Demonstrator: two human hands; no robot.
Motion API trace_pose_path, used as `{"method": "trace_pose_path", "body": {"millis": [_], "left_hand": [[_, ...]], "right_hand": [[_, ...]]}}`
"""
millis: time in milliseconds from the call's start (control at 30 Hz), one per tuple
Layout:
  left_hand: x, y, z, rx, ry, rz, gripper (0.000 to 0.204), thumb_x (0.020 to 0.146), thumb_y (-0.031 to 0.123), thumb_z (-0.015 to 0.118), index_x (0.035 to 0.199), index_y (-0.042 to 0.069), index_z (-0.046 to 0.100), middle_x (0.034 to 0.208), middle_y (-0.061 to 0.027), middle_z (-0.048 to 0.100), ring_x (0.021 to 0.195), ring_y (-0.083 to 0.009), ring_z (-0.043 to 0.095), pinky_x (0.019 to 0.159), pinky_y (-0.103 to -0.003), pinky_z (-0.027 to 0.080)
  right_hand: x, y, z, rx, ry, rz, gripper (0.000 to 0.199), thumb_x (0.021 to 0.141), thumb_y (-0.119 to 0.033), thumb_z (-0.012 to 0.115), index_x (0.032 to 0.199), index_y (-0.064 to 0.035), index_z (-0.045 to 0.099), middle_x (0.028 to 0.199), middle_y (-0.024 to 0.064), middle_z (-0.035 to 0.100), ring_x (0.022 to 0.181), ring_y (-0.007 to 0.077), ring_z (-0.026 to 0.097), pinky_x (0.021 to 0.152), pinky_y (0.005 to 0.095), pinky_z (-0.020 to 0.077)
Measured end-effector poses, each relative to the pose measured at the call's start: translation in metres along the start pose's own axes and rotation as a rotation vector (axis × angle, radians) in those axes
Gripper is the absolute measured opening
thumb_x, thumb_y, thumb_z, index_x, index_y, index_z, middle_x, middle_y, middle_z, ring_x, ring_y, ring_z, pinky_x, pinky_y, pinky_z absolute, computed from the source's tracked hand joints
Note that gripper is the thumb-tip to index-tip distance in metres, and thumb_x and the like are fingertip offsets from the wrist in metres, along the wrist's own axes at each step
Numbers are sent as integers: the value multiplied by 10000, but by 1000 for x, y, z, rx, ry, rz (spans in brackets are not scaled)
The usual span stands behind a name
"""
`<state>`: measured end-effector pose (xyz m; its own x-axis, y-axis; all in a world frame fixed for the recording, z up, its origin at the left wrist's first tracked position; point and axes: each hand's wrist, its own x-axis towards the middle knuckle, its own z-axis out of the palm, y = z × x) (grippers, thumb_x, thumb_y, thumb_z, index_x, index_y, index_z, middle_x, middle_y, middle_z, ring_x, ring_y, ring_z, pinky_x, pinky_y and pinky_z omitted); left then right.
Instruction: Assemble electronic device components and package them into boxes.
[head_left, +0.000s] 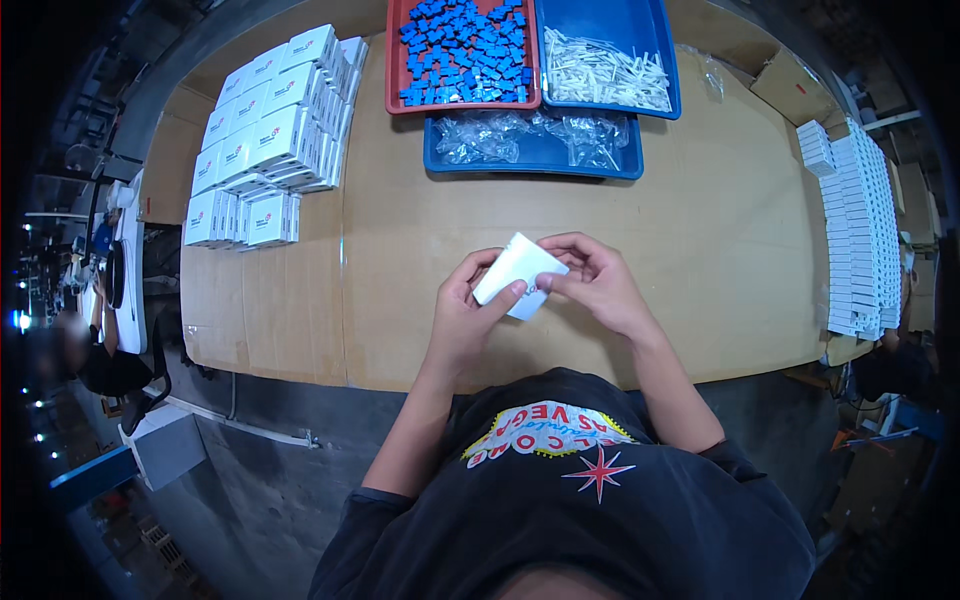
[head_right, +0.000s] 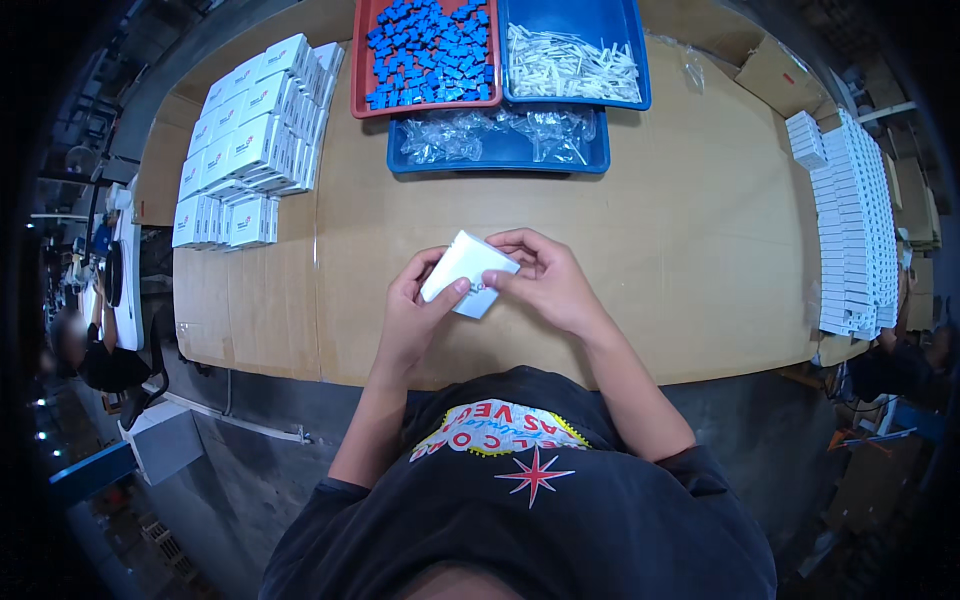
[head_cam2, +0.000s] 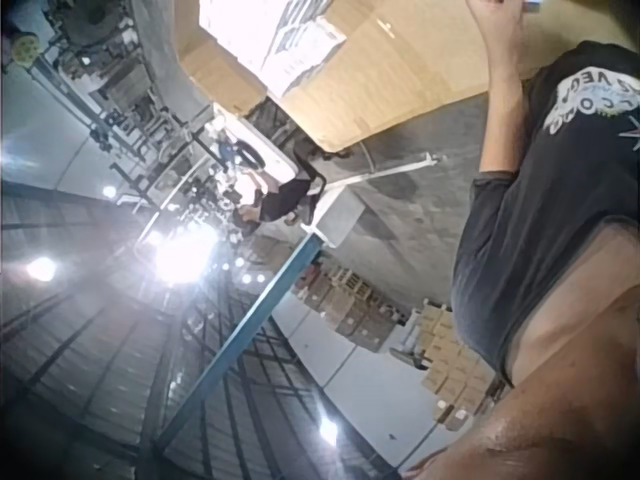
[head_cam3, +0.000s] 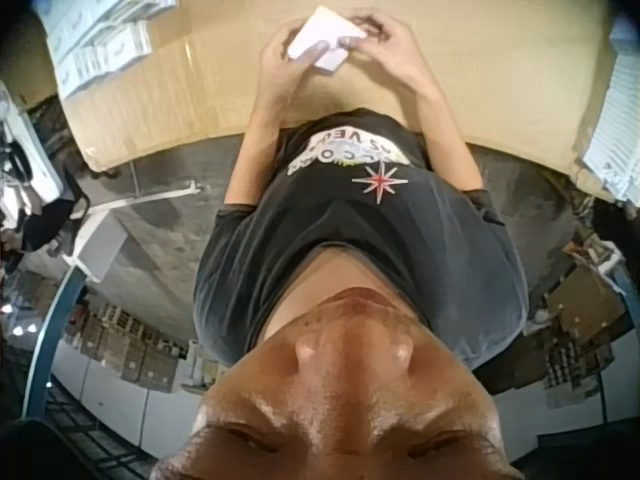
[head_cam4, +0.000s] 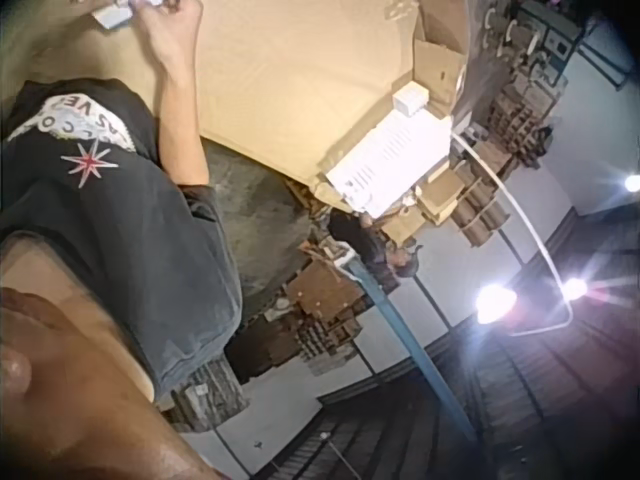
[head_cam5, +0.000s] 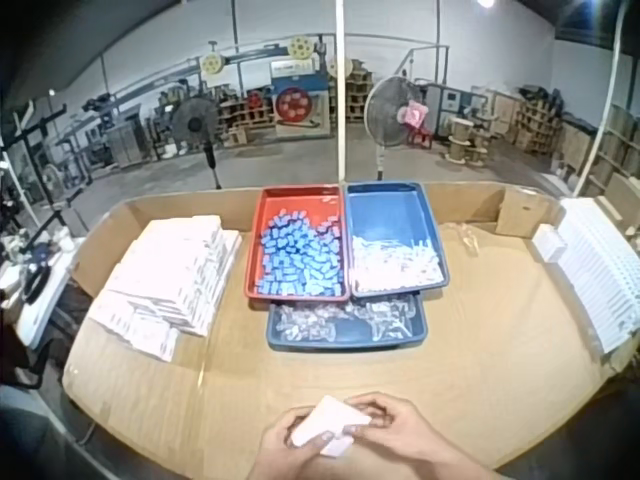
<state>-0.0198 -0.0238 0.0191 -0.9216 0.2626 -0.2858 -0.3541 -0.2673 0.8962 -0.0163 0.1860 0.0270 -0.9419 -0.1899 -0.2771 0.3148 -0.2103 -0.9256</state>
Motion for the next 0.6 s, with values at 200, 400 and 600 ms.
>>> {"method": "trace_pose_path", "body": {"millis": [200, 400, 600], "left_hand": [[-6, 0, -4, 77, -74, 137, 349, 975, 95, 768, 1273, -47, 655, 1129, -77, 725, 1033, -120, 686, 884, -272, 565], [9, -28, -18, 51, -93, 4, 344, 971, 77, 765, 1275, -46, 663, 1114, -66, 733, 1022, -123, 688, 899, -286, 566], [7, -1, -5, -27, -89, 26, 541, 914, -1, 791, 1403, -37, 563, 1265, -115, 672, 1156, -166, 655, 993, -320, 545]], "right_hand": [[-10, -16, 2, -342, -34, -258, 314, 888, -51, 825, 1168, 12, 698, 1126, 97, 717, 1042, 167, 691, 913, 324, 558], [-10, 8, 2, -424, 73, -214, 251, 905, -95, 816, 1104, 12, 705, 1069, 118, 725, 906, 151, 674, 830, 294, 528], [-14, -10, 11, -452, 85, -63, 527, 887, -23, 795, 1380, -4, 608, 1114, 114, 691, 923, 132, 654, 825, 286, 533]]}}
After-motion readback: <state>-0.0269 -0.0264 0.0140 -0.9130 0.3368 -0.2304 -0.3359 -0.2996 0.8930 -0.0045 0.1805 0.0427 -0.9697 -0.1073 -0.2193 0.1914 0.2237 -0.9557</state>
